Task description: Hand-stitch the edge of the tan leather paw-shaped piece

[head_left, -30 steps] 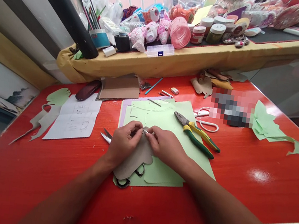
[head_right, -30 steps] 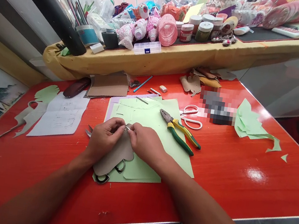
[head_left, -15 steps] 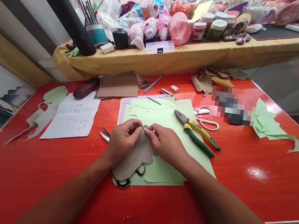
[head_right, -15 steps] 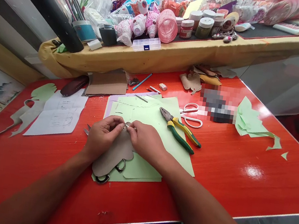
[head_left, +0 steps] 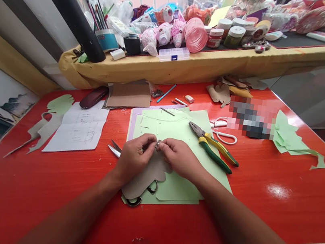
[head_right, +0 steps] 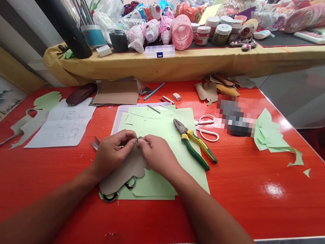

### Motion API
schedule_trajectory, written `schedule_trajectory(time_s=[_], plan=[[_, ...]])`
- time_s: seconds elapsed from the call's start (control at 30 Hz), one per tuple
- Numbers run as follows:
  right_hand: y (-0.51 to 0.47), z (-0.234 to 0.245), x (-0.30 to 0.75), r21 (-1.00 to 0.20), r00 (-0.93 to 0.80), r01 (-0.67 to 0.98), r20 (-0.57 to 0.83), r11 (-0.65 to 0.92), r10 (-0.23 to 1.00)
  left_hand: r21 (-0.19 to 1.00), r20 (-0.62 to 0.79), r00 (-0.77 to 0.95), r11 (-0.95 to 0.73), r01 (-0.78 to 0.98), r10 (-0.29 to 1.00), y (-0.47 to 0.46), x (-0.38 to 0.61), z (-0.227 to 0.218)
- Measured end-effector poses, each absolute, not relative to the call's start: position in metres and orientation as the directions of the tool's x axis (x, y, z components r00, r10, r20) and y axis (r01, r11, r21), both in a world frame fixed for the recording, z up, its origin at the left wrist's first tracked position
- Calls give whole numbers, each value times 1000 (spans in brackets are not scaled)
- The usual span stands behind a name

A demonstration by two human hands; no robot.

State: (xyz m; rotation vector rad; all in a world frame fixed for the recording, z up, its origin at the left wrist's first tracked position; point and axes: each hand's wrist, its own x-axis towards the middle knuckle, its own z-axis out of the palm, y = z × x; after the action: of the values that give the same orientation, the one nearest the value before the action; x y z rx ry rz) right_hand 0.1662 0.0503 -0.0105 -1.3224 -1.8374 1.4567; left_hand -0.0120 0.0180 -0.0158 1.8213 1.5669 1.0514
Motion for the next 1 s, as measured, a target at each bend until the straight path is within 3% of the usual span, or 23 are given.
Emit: schedule_trajectory(time_s=[0.1, 0.27, 0.37, 0.8, 1.0], plan=[[52, -13, 166, -932, -457, 356, -241, -72, 856, 796, 243, 23, -213, 567, 970, 16, -9, -15], [52, -5, 168, -854, -403, 495, -63, 160, 913, 886, 181, -59, -137, 443, 982, 19, -6, -17], [53, -2, 171, -832, -401, 511, -8, 216, 916, 924, 142, -114, -91, 371, 983, 23, -6, -17], [52, -4, 173, -875, -405, 463, -69, 140, 912, 889, 114, -128, -44, 456, 985, 22, -4, -12], [49, -4, 174, -830, -434, 522, -62, 195, 899, 866, 130, -124, -52, 497, 984, 22, -4, -12]])
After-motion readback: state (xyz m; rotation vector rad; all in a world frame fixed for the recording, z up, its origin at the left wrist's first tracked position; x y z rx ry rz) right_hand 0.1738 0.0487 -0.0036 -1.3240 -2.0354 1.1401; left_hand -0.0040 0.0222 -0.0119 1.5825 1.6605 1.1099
